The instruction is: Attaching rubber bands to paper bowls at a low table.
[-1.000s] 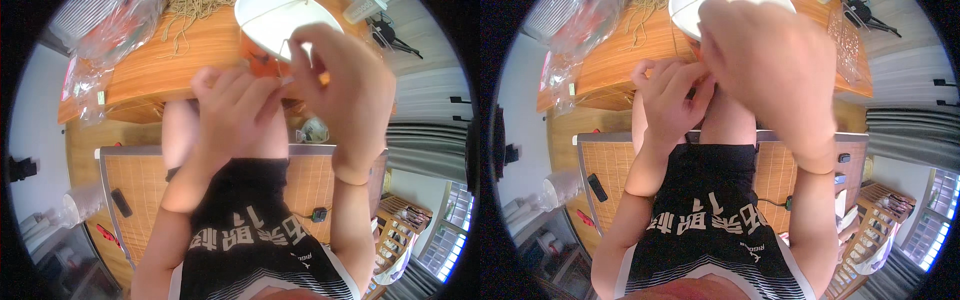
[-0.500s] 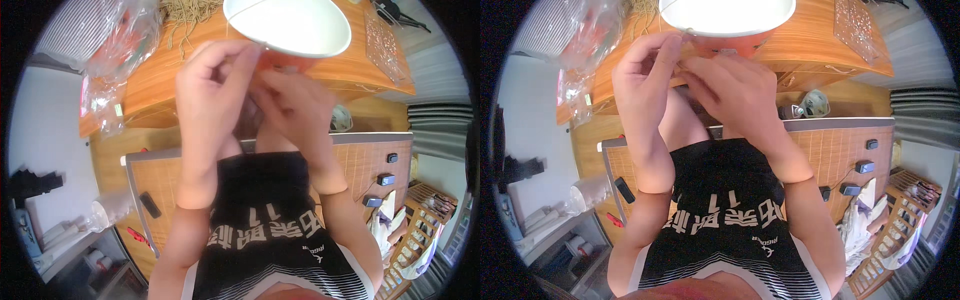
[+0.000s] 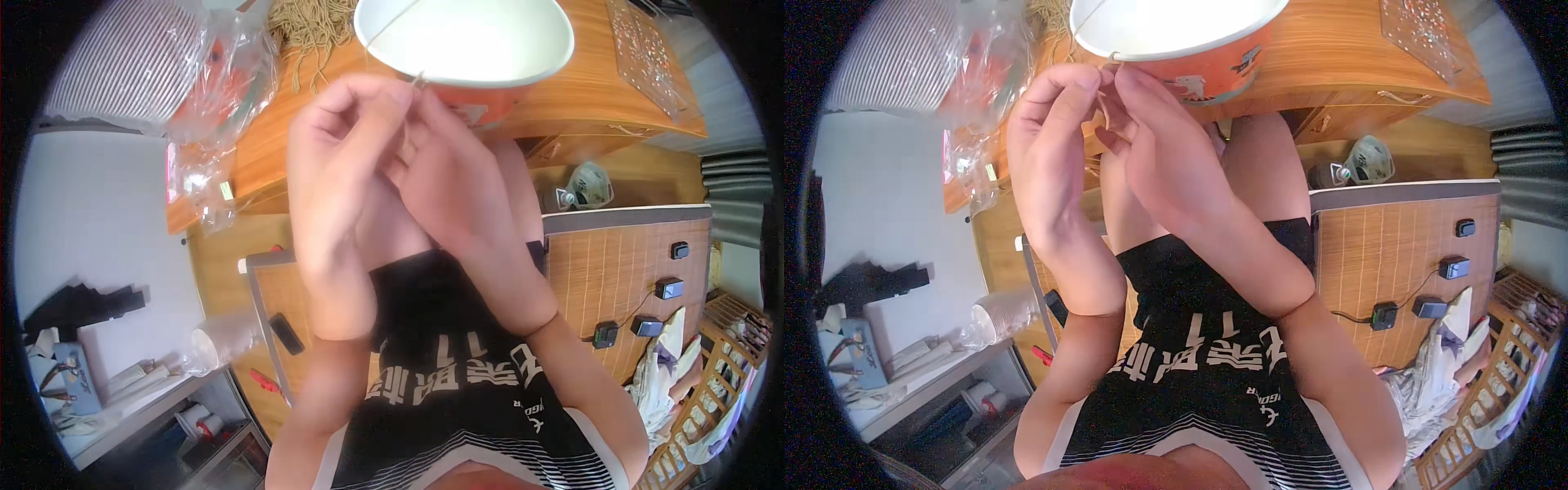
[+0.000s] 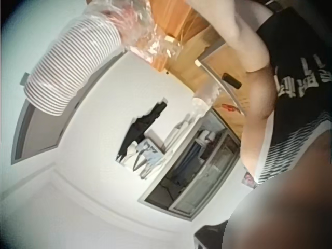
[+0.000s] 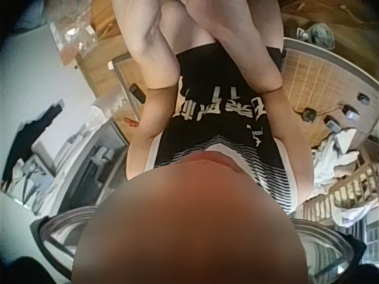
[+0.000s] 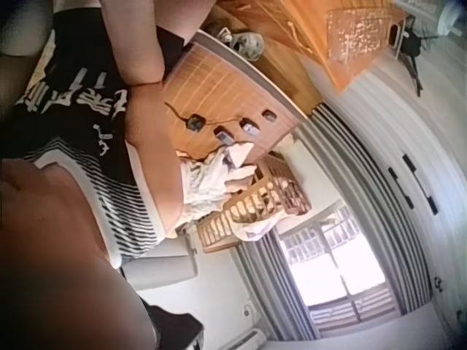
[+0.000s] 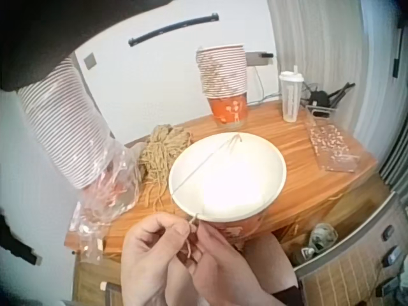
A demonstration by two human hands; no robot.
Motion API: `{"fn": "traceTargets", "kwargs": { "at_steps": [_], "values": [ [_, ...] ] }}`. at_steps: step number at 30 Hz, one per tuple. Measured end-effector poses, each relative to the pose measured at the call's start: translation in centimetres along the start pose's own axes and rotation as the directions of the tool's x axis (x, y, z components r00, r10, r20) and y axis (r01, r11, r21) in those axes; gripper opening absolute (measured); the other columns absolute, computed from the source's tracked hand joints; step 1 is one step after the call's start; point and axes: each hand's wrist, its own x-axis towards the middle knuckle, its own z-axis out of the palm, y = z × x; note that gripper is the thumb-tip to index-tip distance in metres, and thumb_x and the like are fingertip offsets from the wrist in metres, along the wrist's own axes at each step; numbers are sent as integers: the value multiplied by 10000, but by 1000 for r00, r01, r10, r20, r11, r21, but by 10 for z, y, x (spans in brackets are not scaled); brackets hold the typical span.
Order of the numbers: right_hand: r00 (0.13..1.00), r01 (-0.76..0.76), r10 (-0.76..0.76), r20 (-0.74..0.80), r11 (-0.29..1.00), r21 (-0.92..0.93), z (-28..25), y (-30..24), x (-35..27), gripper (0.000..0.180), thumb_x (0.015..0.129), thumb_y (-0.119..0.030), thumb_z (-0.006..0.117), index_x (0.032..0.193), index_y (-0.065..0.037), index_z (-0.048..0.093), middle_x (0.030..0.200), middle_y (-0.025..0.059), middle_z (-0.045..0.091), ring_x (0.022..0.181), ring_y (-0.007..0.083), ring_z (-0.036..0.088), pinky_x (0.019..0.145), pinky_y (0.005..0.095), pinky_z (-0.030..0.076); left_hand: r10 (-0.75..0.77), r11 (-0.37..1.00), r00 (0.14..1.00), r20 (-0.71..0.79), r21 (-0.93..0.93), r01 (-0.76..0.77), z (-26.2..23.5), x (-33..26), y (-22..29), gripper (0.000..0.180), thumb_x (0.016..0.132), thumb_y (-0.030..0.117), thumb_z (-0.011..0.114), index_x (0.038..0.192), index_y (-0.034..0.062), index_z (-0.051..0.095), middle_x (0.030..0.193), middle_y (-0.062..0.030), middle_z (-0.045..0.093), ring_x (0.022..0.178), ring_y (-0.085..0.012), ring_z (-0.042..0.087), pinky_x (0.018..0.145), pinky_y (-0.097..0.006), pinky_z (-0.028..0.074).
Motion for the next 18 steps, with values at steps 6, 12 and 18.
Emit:
{"fn": "traceTargets", "kwargs": {
  "at_steps": [6, 12, 18],
  "values": [
    [995, 10, -13, 102, 999, 33, -12, -10, 2, 236, 1000, -270, 566, 1159, -100, 604, 1241, 23, 622, 1176, 160, 532, 1045, 351, 344, 111, 991, 991, -73, 88, -105, -1, 4, 1, 143, 964, 137, 682, 1000, -1, 674, 851, -43, 692, 667, -74, 583, 575, -216, 459],
    [1000, 22, -23, 2, 996, 84, -6, -14, 2, 253, 972, -236, 542, 1159, -74, 595, 1272, 42, 607, 1243, 167, 515, 1046, 386, 356, 531, 657, 847, 6, 629, -416, -3, 18, -7, 76, 905, 48, 719, 952, -8, 700, 790, -32, 642, 666, -95, 604, 575, -253, 501],
    [974, 159, -149, 172, 986, -46, -22, -9, 4, 172, 988, -113, 574, 1153, -82, 613, 1269, 35, 611, 1264, 166, 514, 1062, 402, 376, 498, 646, 867, 23, 657, -389, -3, 12, -14, 87, 836, 21, 756, 915, 16, 722, 873, -64, 653, 694, -134, 609, 636, -260, 485]
  ]
}}
